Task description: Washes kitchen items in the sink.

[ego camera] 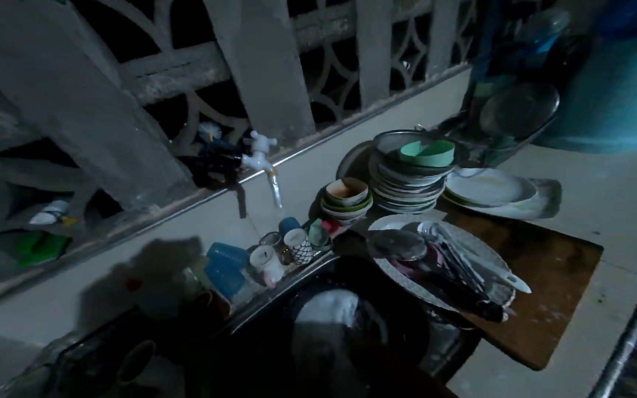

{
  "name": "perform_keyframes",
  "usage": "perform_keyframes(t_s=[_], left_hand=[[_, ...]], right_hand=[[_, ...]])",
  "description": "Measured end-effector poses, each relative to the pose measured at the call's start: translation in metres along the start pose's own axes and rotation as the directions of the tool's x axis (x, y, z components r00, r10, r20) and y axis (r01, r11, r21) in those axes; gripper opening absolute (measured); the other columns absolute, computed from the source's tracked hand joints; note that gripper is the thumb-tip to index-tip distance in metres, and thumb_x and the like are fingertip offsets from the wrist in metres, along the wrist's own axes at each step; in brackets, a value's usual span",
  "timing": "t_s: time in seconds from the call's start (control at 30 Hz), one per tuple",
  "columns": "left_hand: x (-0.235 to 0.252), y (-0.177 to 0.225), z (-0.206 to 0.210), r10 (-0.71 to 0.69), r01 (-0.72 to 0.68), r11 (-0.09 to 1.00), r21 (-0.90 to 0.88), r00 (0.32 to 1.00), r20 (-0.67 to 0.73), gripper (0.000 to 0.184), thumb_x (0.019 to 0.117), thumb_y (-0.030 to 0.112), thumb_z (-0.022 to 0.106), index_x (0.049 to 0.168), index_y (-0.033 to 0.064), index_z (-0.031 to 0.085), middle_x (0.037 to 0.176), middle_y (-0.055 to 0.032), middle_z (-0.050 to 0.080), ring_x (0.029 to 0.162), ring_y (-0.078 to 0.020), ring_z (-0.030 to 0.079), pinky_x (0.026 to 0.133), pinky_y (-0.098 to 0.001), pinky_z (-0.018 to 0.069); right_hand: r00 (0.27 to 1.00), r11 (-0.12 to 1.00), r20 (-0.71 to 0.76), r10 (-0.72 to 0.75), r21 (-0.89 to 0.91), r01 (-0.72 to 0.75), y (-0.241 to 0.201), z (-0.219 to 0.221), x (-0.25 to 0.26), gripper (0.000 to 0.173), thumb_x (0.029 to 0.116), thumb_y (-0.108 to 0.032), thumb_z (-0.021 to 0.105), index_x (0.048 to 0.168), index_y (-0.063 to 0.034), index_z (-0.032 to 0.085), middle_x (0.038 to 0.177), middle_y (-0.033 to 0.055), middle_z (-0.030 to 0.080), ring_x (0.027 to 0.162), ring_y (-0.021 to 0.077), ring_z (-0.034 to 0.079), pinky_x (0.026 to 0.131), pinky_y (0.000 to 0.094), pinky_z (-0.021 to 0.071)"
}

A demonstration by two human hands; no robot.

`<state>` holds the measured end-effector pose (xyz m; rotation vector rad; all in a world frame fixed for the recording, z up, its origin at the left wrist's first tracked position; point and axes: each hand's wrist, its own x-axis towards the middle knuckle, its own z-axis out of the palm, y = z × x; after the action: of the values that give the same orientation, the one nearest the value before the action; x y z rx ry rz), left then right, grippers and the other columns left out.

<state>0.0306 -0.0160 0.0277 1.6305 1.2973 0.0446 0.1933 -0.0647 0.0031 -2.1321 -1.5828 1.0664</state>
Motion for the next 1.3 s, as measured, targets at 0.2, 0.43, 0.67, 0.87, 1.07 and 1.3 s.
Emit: perform_keyframes(t_s=[0.2, 0.43, 0.67, 0.87, 1.07, 1.3], left_hand=[[0.017, -0.018, -0.001, -0.117, 0.129, 0.963, -0.235, 0.991, 0.064, 0.041, 0.1067, 0.018, 0.049, 0.142, -0.0022, 0.051, 0.141, -0.0196, 0.057, 0.126, -0.0264, 0.057, 0.107, -0.0411, 0.0468], [-0.012, 0.013, -0.014, 0.007, -0.020, 0.966, 0.259, 0.999, 0.049, 0.044, 0.1067, 0.022, 0.054, 0.139, -0.0067, 0.055, 0.142, -0.0268, 0.056, 0.133, -0.0365, 0.055, 0.112, -0.0467, 0.0428], [0.005, 0.020, -0.027, -0.045, -0.053, 0.915, -0.400, 0.971, -0.233, 0.043, 0.1039, 0.006, 0.055, 0.143, -0.0095, 0.045, 0.136, -0.0256, 0.057, 0.115, -0.0248, 0.061, 0.100, -0.0354, 0.0502], [0.013, 0.065, -0.019, 0.146, -0.205, 0.469, -0.859, 0.977, -0.154, 0.028, 0.1075, 0.013, 0.046, 0.132, 0.0009, 0.052, 0.110, -0.0126, 0.065, 0.091, -0.0181, 0.064, 0.078, -0.0354, 0.0554], [-0.014, 0.134, -0.008, 0.022, -0.397, 0.486, -0.779, 0.896, -0.443, 0.034, 0.1113, 0.019, 0.041, 0.136, -0.0029, 0.050, 0.117, -0.0180, 0.059, 0.097, -0.0209, 0.059, 0.086, -0.0355, 0.0516], [0.014, 0.143, -0.022, 0.048, -0.476, 0.558, -0.680, 0.836, -0.546, 0.032, 0.1095, 0.017, 0.047, 0.133, -0.0048, 0.051, 0.105, -0.0162, 0.059, 0.085, -0.0175, 0.057, 0.079, -0.0327, 0.0512]], right_hand=[[0.978, 0.973, 0.093, 0.188, -0.152, -0.173, -0.009, 0.001, 0.020, 0.045, 0.1038, -0.021, 0.055, 0.143, 0.0022, 0.054, 0.152, 0.0251, 0.048, 0.142, 0.0434, 0.042, 0.116, 0.0582, 0.0340], [0.943, 0.919, 0.022, 0.333, -0.233, -0.319, -0.032, -0.020, 0.012, 0.042, 0.1029, -0.013, 0.054, 0.141, 0.0030, 0.054, 0.145, 0.0278, 0.053, 0.132, 0.0478, 0.052, 0.103, 0.0656, 0.0438], [0.961, 0.933, -0.008, 0.277, -0.237, -0.271, -0.063, -0.069, -0.034, 0.039, 0.1051, -0.014, 0.049, 0.141, 0.0012, 0.052, 0.142, 0.0272, 0.055, 0.129, 0.0457, 0.056, 0.099, 0.0634, 0.0474], [0.967, 0.932, -0.242, -0.083, 0.326, 0.162, -0.059, -0.064, -0.039, 0.042, 0.1070, -0.015, 0.048, 0.147, -0.0023, 0.050, 0.129, 0.0232, 0.064, 0.114, 0.0329, 0.065, 0.102, 0.0486, 0.0496], [0.847, 0.748, -0.528, -0.064, 0.536, 0.391, -0.067, -0.040, -0.057, 0.036, 0.0998, -0.006, 0.057, 0.132, 0.0082, 0.060, 0.107, 0.0190, 0.069, 0.085, 0.0145, 0.063, 0.080, 0.0297, 0.0530], [0.867, 0.782, -0.467, -0.173, 0.470, 0.409, -0.061, -0.040, -0.077, 0.037, 0.1062, -0.013, 0.049, 0.139, 0.0036, 0.057, 0.116, 0.0164, 0.068, 0.085, 0.0124, 0.063, 0.080, 0.0276, 0.0527]])
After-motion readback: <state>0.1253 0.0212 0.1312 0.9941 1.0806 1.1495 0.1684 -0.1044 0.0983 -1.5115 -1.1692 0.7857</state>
